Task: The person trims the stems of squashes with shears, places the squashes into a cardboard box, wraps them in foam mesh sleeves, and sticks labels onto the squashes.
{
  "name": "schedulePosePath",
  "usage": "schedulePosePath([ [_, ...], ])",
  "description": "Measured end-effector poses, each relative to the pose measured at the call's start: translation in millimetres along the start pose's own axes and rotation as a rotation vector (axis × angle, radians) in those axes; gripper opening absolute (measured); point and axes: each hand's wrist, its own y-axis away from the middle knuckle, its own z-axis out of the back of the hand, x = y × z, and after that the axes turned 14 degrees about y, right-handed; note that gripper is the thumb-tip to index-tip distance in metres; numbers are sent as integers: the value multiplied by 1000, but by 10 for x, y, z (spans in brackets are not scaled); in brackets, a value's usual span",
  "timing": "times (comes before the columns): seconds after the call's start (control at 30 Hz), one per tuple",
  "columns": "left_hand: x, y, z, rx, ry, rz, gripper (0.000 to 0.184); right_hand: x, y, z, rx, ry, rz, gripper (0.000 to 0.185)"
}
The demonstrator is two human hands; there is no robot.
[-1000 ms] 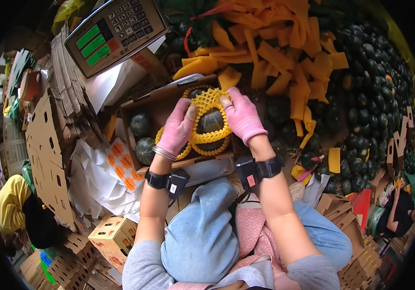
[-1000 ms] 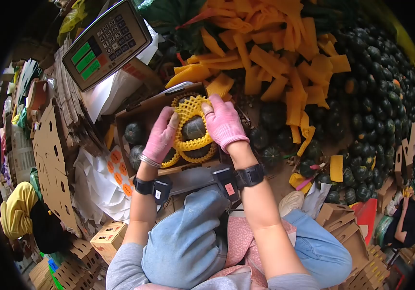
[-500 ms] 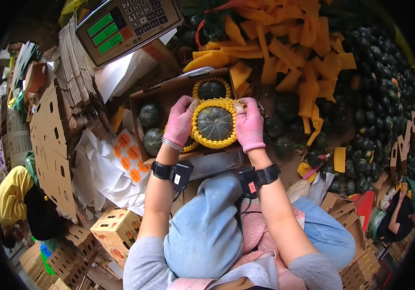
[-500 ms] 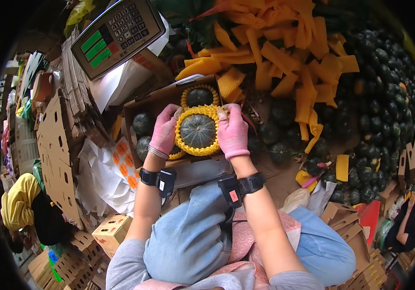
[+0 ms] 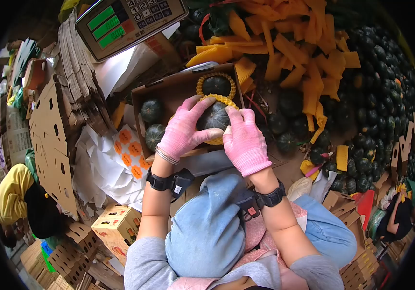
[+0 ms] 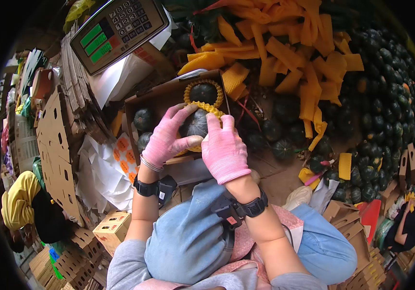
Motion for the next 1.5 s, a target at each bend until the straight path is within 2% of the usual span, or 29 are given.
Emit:
schedulePosePath([
  [0.3, -68, -51, -85, 12, -80, -43, 89, -299, 16, -136, 1, -215, 45, 49],
  [0.53, -28, -32, -106, 45, -126, -49, 104, -225, 114, -227, 7, -228, 2, 56],
  [0.6, -25, -17, -108, 44, -117, -88, 108, -321, 91, -318, -52, -219, 72, 62],
  [0.63, -15, 9, -82, 45, 97, -95, 111, -388, 80, -346, -82, -214, 106, 65],
  [0.7, 17, 61, -31, 54, 530, -110, 115, -536, 83, -302, 70, -637, 66, 83],
  [0.73, -141, 79, 6, 91, 829, -102, 120, -435, 117, 39, 298, -1163, -76, 101],
  [0.77, -191, 79, 21, 135, 887, -180, 119, -469, 135, 110, 277, -1249, -42, 111],
  [0.83, -292, 99, -73, 188, 1247, -214, 120, -518, 115, 53, 182, -1458, -21, 110],
  [0.87, -284, 101, -135, 311, 1516, -267, 119, -540, 97, 88, 223, -1612, -64, 107],
  [0.9, -324, 84, -163, 416, 1652, -217, 116, -564, 85, 133, 324, -1822, -84, 105],
  [0.97, -335, 58, -173, 332, 1614, -122, 110, -673, 99, -19, 369, -1983, 16, 106],
  [1.03, -288, 32, -161, 30, 1401, -108, 104, -747, 92, -172, 357, -2079, 158, 119],
  [1.07, -173, 11, -129, -77, 1288, -136, 97, -789, 110, -210, 438, -2134, 184, 123],
  [1.1, -76, 40, -102, -173, 1195, -140, 83, -755, 114, -170, 523, -2188, 208, 127],
  [1.17, -34, 116, 33, -328, 803, -59, 61, -727, 87, -144, 538, -2244, 256, 126],
  [1.23, 75, 132, 157, -428, 279, -22, 44, -695, 31, -143, 559, -2250, 348, 120],
  [1.27, 110, 123, 204, -501, -40, -73, 41, -647, 12, -119, 517, -2245, 360, 123],
  [1.3, 199, 112, 250, -549, -352, -73, 38, -645, -20, -97, 452, -2144, 303, 121],
  [1.37, 455, 91, 391, -572, -633, -5, 34, -644, -109, -86, 349, -1953, 199, 115],
  [1.43, 643, 68, 537, -486, -747, 150, 30, -362, -285, -22, 209, -1712, 49, 96],
  [1.5, 923, 14, 602, -431, -720, 107, 29, 126, -496, -111, -126, -1271, 111, 93],
])
